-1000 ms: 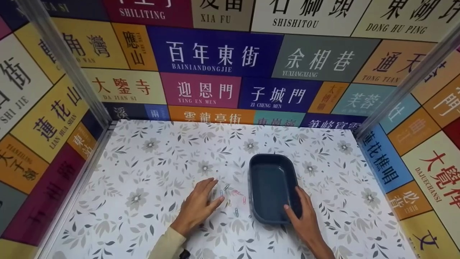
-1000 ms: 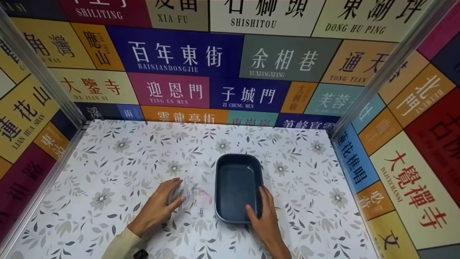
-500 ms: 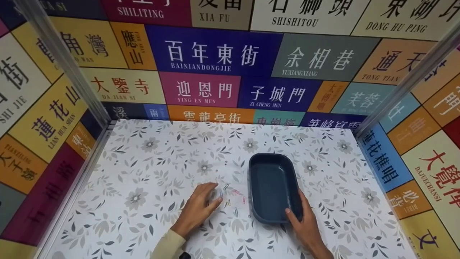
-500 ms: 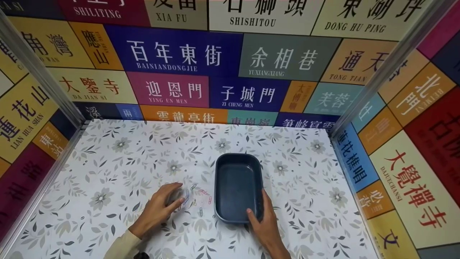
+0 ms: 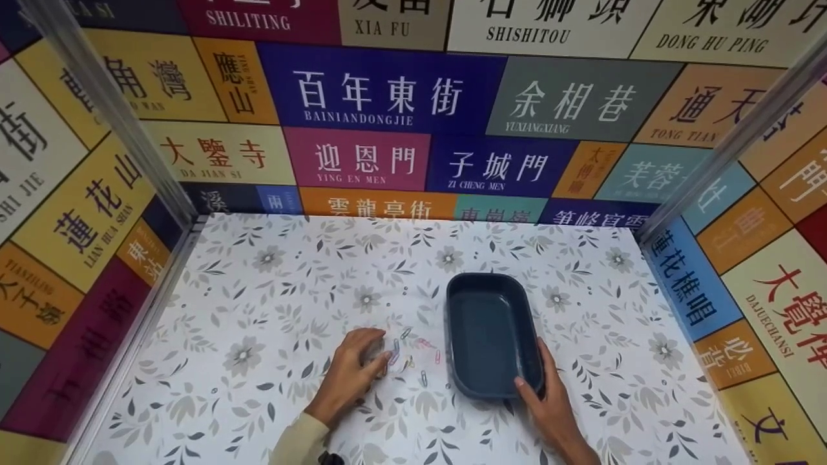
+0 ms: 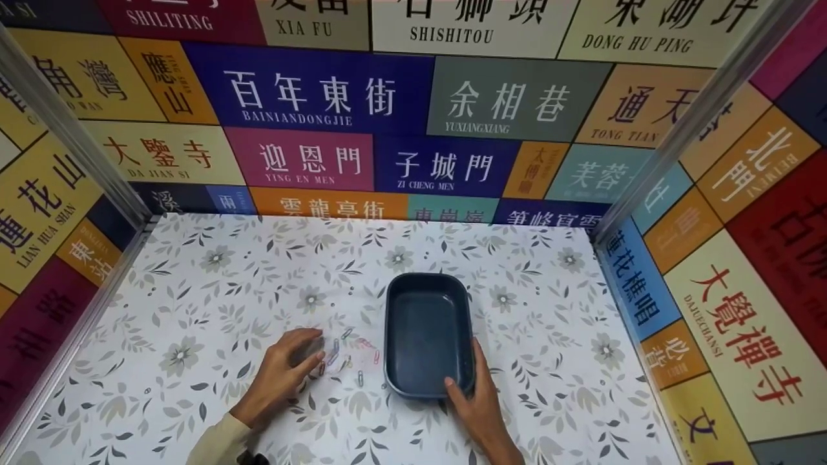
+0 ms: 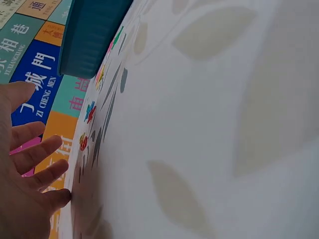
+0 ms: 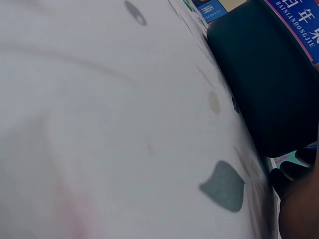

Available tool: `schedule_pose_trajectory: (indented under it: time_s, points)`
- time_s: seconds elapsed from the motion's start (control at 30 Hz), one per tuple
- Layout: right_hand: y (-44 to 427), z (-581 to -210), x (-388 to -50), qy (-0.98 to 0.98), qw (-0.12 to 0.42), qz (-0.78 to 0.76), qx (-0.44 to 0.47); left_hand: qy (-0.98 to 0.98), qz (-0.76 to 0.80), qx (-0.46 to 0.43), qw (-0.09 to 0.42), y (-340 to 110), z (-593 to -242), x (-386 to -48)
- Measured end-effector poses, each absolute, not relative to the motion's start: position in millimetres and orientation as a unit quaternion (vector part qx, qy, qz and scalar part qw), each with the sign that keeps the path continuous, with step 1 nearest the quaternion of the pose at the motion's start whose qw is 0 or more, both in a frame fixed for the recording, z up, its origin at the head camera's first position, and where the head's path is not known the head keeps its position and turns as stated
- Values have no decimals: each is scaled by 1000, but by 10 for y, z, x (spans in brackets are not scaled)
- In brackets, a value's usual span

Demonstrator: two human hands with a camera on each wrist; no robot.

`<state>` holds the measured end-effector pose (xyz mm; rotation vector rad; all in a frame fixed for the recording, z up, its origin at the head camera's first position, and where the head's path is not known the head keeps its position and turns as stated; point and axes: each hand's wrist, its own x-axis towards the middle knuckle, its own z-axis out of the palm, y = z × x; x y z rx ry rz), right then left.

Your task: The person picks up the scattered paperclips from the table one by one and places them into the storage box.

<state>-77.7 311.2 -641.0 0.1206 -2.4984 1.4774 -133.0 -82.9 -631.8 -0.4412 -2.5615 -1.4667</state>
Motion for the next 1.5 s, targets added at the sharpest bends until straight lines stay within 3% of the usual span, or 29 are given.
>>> schedule_pose_trajectory:
  time_s: [0.23, 0.53, 0.83, 1.27, 1.5]
  points:
    - [3122, -6438, -794, -844, 115, 522, 52, -853, -499, -133, 75, -886, -6395, -1319]
    - [3133, -6450, -808, -837, 128, 529, 56, -840, -500, -155, 140, -944, -6516, -1266]
    - [3132, -6443, -792, -839, 118, 530, 36, -845, -485, -152, 164, -957, -6546, -1218]
    - [3135, -6463, -786, -831, 105, 545, 42, -878, -441, -132, 132, -969, -6534, -1124]
    - [3138, -6460, -783, -828, 113, 547, 47, -886, -421, -129, 144, -946, -6531, -1108]
